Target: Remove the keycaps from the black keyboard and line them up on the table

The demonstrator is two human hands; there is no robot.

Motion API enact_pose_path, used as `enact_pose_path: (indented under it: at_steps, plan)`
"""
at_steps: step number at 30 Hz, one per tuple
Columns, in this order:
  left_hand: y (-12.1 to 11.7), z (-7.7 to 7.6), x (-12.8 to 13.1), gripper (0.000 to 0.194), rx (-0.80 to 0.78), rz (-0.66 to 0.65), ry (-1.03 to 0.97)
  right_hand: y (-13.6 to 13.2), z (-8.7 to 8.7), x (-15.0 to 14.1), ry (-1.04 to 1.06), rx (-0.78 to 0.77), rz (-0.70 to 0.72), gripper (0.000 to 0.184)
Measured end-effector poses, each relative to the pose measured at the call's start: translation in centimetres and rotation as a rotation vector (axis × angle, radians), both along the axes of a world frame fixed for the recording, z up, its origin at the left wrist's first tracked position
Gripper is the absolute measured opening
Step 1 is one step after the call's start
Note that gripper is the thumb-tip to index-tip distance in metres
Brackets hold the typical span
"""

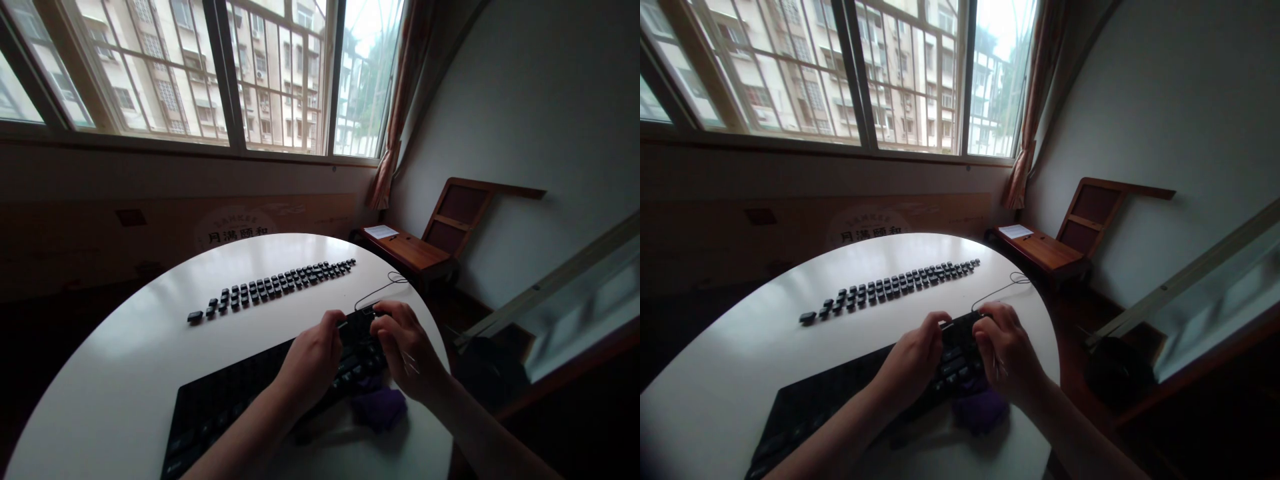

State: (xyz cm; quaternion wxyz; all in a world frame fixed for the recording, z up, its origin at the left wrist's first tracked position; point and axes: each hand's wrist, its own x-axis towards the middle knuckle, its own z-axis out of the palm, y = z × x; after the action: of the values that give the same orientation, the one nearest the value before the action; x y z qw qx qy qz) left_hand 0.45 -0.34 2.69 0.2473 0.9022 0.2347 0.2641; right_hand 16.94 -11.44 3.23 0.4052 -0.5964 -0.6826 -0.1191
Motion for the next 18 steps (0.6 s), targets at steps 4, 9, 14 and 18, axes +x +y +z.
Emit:
enact_pose_path:
  at_steps: [4, 9, 14, 18]
  plan:
    - [0.2, -0.3, 0.0, 0.026, -0.06, -0.065, -0.026, 1.2, 0.6, 0.6, -0.054, -0.168, 0.127, 0.031]
    - [0.2, -0.4, 0.0, 0.027, -0.11, -0.051, -0.059, 2.6, 0.2, 1.4, -0.112, -0.244, 0.16, 0.035]
    - [0.0, 0.1, -0.1, 0.029, -0.146, -0.016, -0.056, 3.2, 1.2, 1.5, -0.222, -0.306, 0.18, 0.019]
    - [0.3, 0.2, 0.0, 0.028, -0.154, 0.227, 0.086, 6.5, 2.4, 4.0, -0.182, -0.395, 0.023, 0.014]
